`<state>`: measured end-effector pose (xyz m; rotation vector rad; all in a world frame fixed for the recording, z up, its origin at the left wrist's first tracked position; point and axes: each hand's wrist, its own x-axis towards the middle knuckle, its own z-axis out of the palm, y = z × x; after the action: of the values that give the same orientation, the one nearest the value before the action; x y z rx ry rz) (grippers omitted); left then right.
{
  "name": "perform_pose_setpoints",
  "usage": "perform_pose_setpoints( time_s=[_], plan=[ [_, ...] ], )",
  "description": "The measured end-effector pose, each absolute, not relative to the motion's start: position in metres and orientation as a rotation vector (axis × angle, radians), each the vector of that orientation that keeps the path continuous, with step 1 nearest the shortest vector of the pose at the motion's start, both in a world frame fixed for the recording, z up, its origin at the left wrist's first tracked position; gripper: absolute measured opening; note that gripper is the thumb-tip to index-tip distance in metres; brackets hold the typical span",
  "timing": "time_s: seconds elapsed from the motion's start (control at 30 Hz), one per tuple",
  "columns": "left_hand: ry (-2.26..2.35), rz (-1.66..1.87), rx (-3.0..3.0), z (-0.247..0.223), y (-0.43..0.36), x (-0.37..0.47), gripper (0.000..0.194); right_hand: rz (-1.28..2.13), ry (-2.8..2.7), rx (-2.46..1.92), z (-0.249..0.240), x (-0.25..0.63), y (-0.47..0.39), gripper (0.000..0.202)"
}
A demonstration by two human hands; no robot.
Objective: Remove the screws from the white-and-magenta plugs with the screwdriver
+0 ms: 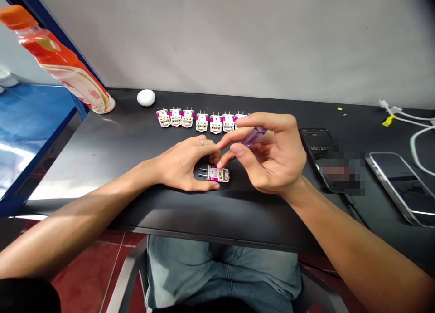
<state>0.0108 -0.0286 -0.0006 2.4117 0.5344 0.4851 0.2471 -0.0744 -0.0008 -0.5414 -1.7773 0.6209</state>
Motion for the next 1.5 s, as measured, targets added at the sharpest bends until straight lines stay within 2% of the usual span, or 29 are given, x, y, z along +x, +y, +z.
perform_pose_setpoints(
  time_s=[0.2, 0.47, 0.83, 1.13, 1.5],
  plan=[
    [0.508, 0.537, 2.434, 0.001, -0.03, 0.011, 0.032, 0.65, -1.798, -0.592, -0.005, 0.25, -0.075, 0.044],
    [0.502, 0.479, 2.456, 0.005, -0.031, 0.009, 0.027, 0.671, -1.811, -0.578, -0.007, 0.255, -0.073, 0.045],
    [0.371, 0.583, 2.502, -0.011, -0.022, 0.004, 0.034, 0.619, -1.82, -0.538, -0.004, 0.25, -0.074, 0.046],
    [0.126, 0.69, 2.493, -0.012, -0.014, 0.001, 0.021, 0.588, -1.803, -0.554, -0.01, 0.251, -0.074, 0.047],
    [0.22, 0.63, 2.483, -0.016, -0.013, -0.001, 0.026, 0.493, -1.744, -0.56, -0.009, 0.247, -0.075, 0.047]
  ],
)
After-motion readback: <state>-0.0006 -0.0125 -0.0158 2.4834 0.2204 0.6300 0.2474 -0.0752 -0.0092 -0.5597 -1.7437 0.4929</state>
